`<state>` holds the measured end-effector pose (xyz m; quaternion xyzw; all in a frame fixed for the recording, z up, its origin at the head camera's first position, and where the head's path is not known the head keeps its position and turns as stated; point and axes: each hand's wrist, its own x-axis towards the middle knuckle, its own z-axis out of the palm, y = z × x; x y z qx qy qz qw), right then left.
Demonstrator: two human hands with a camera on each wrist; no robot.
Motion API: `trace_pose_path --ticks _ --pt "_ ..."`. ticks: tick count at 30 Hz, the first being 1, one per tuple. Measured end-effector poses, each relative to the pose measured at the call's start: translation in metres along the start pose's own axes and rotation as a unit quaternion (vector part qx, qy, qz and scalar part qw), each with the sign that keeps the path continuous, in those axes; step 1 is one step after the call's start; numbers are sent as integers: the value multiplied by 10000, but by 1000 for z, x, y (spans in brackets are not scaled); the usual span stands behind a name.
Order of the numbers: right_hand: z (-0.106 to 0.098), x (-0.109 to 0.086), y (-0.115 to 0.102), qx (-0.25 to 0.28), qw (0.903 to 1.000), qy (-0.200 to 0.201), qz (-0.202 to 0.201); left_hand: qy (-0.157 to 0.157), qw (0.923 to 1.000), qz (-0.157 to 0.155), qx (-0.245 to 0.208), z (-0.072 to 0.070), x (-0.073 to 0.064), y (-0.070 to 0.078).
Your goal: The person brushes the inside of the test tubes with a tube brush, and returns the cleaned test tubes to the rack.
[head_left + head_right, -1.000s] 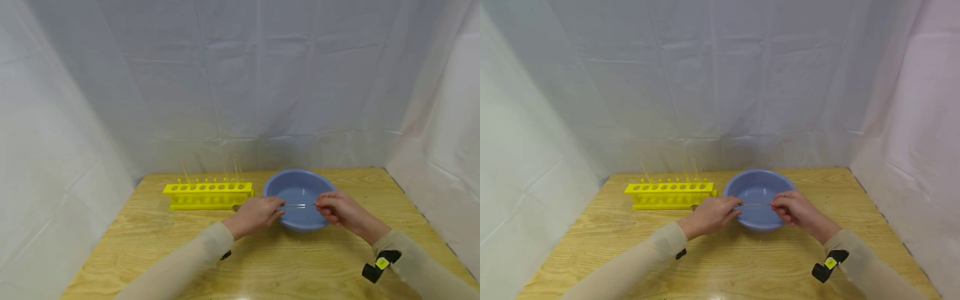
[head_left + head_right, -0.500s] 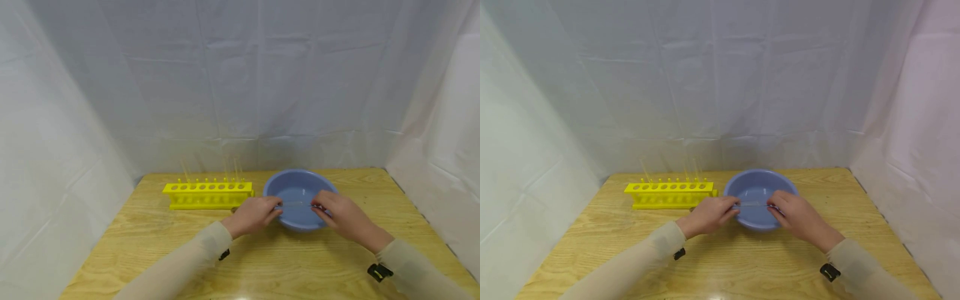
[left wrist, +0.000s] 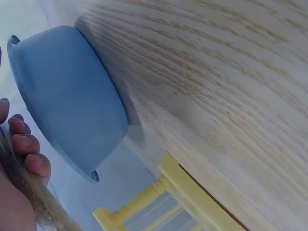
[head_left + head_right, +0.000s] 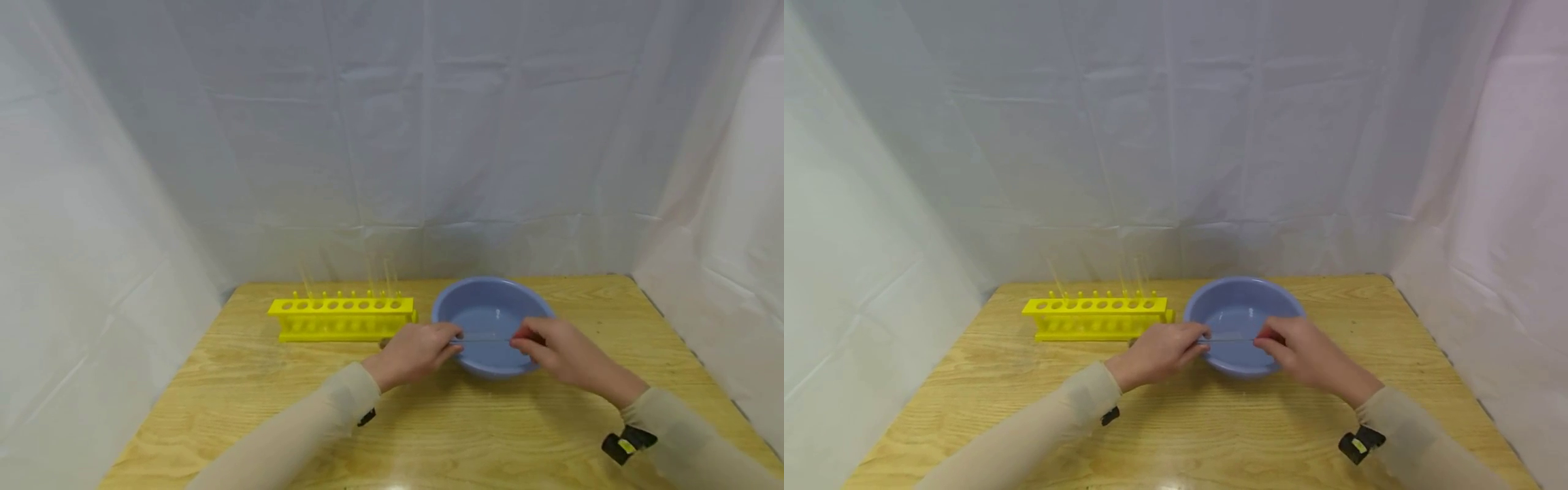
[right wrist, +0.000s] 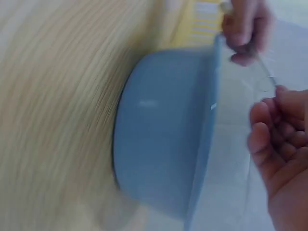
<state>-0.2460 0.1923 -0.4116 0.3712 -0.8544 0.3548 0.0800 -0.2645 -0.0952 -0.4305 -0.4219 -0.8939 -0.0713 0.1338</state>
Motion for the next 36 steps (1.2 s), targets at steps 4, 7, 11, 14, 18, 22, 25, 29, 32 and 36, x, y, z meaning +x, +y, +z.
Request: trace_pose_path --ticks 4,7,11,14,18,22,25,29,32,36 --pt "-7 3 -2 1189 9841 -491 1227 154 9996 164 147 3 1 -1" --pt "-10 6 1 2267 9495 -793 2020 228 9991 246 269 3 2 0" --pt "-12 10 5 3391 8970 -920 2683 214 9984 281 435 5 3 0" --pt "-10 9 7 3527 8891 -901 2775 218 9983 300 439 6 2 0" --pt "-5 7 7 2917 9243 -695 2362 171 9992 217 294 7 2 -1" --pt "1 2 8 1887 9699 -272 1514 15 10000 37 85 7 1 -3" --pt "4 1 8 1374 9859 -52 951 -44 10000 -26 11 5 0 -3" --pt "5 2 5 1656 9786 -104 1216 7 10000 20 38 6 -1 -3" --pt "4 4 1 2190 9571 -173 1887 132 9998 121 76 8 -1 -3" --pt "1 7 -2 3039 9160 -196 2613 297 9989 274 217 9 0 -2"
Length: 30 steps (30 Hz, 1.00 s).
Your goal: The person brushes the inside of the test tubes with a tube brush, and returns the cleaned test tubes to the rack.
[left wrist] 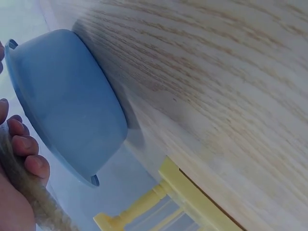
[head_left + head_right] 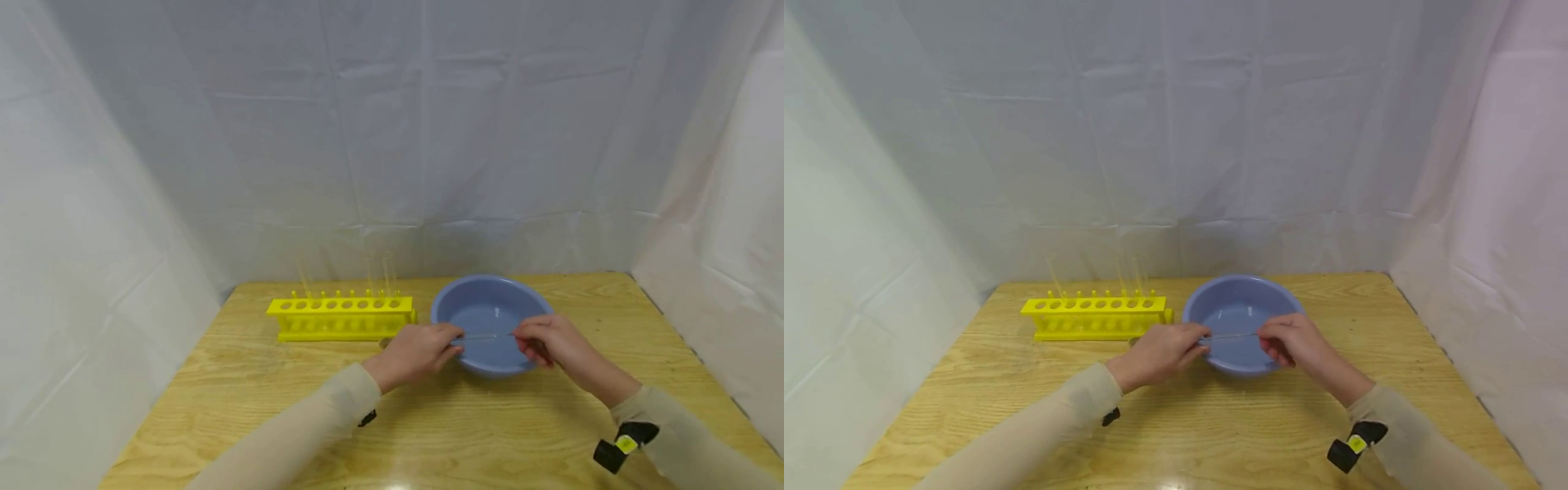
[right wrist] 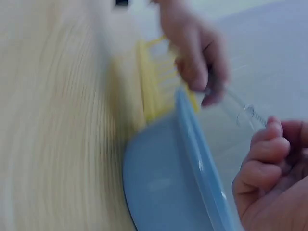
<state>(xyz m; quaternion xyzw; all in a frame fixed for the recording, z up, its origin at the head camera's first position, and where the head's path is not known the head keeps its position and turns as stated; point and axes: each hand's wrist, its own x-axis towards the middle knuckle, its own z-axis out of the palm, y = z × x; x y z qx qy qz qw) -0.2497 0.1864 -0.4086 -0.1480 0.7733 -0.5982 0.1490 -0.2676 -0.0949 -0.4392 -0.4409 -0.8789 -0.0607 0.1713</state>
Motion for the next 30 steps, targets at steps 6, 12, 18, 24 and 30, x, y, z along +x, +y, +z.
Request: trace_pose_path --ticks 6,12,18,24,30 --pt "0 2 0 1098 9906 -260 777 82 9998 76 189 -2 1 1" --pt "2 1 8 -341 9993 -148 65 -254 9995 -173 -61 -4 1 2" --pt "4 1 17 -2994 9216 559 -2405 -515 9970 -413 -414 -7 0 0" --pt "1 7 20 -4486 7920 864 -4050 -537 9965 -402 -494 -8 0 -1" --pt "0 7 20 -5315 7029 745 -4668 -694 9948 -439 -595 -11 -2 -1"
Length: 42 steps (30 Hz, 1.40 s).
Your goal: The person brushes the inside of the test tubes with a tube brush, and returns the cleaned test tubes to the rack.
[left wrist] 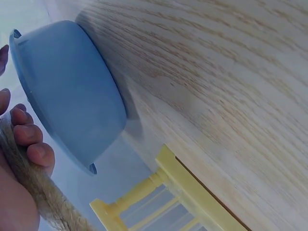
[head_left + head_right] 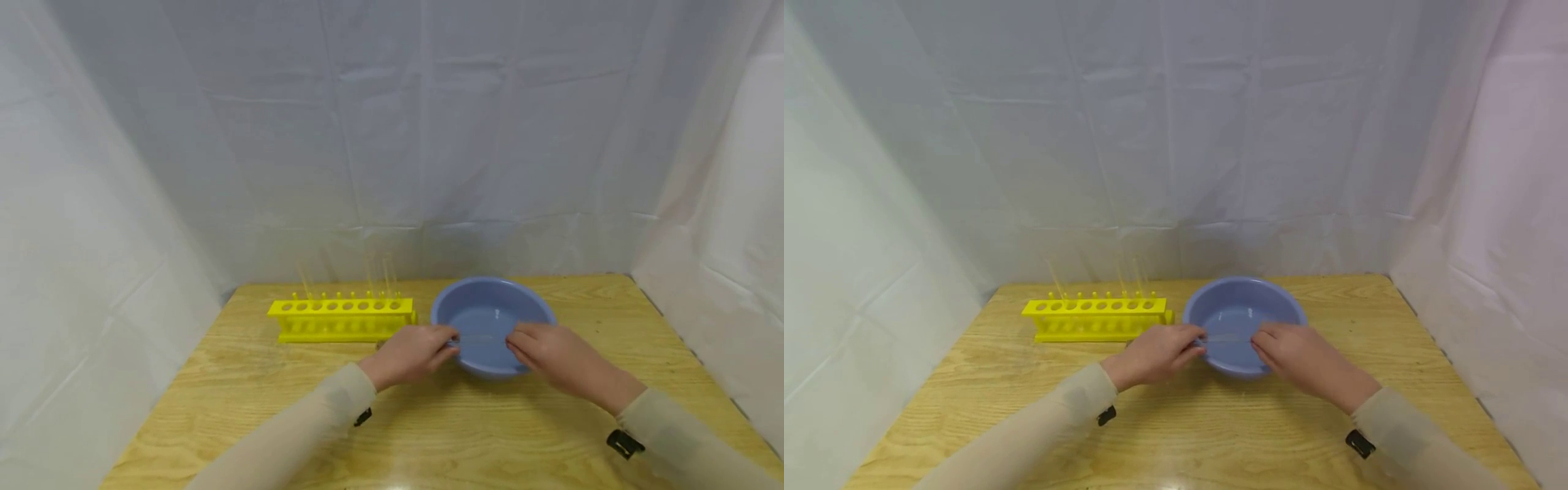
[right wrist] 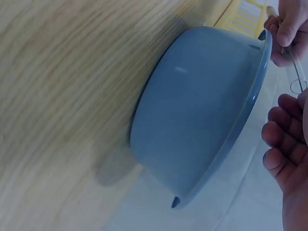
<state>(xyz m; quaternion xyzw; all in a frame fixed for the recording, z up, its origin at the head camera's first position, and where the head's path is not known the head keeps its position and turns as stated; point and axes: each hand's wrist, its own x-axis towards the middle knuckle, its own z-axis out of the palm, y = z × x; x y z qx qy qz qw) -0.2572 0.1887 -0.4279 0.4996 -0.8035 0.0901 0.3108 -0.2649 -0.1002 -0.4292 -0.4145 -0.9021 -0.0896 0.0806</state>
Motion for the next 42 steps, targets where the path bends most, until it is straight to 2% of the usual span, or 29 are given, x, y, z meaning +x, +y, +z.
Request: trace_pose_path --ticks 3,10,17,26,31,36,42 --pt "-2 1 -1 -19 9999 -103 -110 -78 10000 -13 -60 -1 -1 -1" --pt "-4 3 -2 875 9956 -215 241 -44 9994 324 62 -2 -1 -5" --pt "-10 8 -6 1466 9888 -205 188 -31 9982 536 -268 -4 -6 -14" --pt "-16 11 -7 2044 9765 -400 550 -42 9970 577 -517 -6 -8 -18" --pt "-18 6 -1 2339 9666 -548 898 -40 9980 509 -383 -5 -9 -22" --pt "-27 -7 7 2453 9576 -626 1377 163 9978 502 -396 -4 -17 -29" --pt "-40 -20 16 2637 9515 -530 1495 183 9983 482 -274 -8 -25 -35"
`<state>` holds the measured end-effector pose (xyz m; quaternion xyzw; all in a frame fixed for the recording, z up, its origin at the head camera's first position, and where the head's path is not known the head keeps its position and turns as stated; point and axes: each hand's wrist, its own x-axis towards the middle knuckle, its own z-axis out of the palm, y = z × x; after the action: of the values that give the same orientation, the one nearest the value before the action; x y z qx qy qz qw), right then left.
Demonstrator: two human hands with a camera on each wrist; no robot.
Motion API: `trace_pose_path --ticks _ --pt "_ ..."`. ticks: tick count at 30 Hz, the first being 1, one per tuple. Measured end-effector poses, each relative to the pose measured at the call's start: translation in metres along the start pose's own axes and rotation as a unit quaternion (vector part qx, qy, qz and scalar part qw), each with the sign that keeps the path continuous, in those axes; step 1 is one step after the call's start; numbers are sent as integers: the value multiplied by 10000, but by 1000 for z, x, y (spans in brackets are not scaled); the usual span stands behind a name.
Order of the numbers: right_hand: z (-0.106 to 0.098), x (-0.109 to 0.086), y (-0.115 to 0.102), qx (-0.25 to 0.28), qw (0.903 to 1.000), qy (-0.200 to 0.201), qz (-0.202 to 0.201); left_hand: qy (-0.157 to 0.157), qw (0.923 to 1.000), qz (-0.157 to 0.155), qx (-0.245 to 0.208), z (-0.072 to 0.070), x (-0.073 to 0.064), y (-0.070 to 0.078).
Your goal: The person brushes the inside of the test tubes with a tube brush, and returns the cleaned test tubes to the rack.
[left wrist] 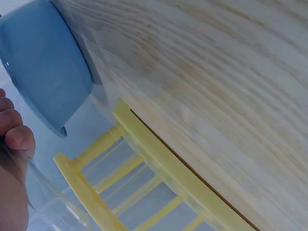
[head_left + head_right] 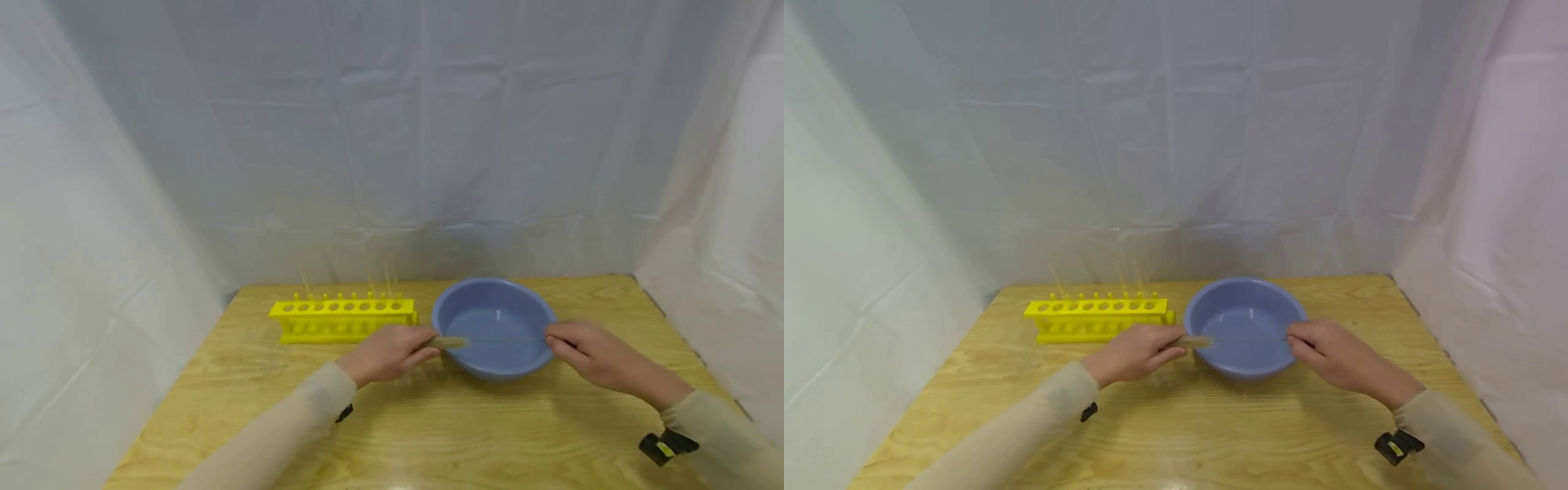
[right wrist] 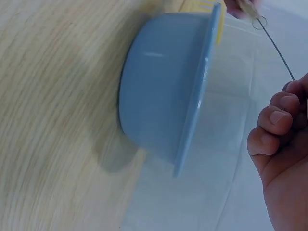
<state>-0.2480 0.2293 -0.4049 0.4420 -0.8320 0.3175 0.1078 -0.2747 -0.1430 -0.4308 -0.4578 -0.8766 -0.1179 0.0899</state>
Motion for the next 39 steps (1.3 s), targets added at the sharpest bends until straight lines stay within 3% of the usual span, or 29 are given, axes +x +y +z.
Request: trace_pose_path --ticks 11,18,29,39 --pt "-18 -12 5 -84 9996 225 168 -13 9999 -117 15 -4 0 -1" --pt "-34 -26 8 -131 9978 437 478 -126 9983 -551 -151 -5 -8 -7" --pt "-41 -31 6 -108 9983 448 364 13 9990 -448 28 -5 -11 -6" --pt "-35 -26 0 -1522 9878 293 144 230 9985 -346 350 -2 -14 -6"
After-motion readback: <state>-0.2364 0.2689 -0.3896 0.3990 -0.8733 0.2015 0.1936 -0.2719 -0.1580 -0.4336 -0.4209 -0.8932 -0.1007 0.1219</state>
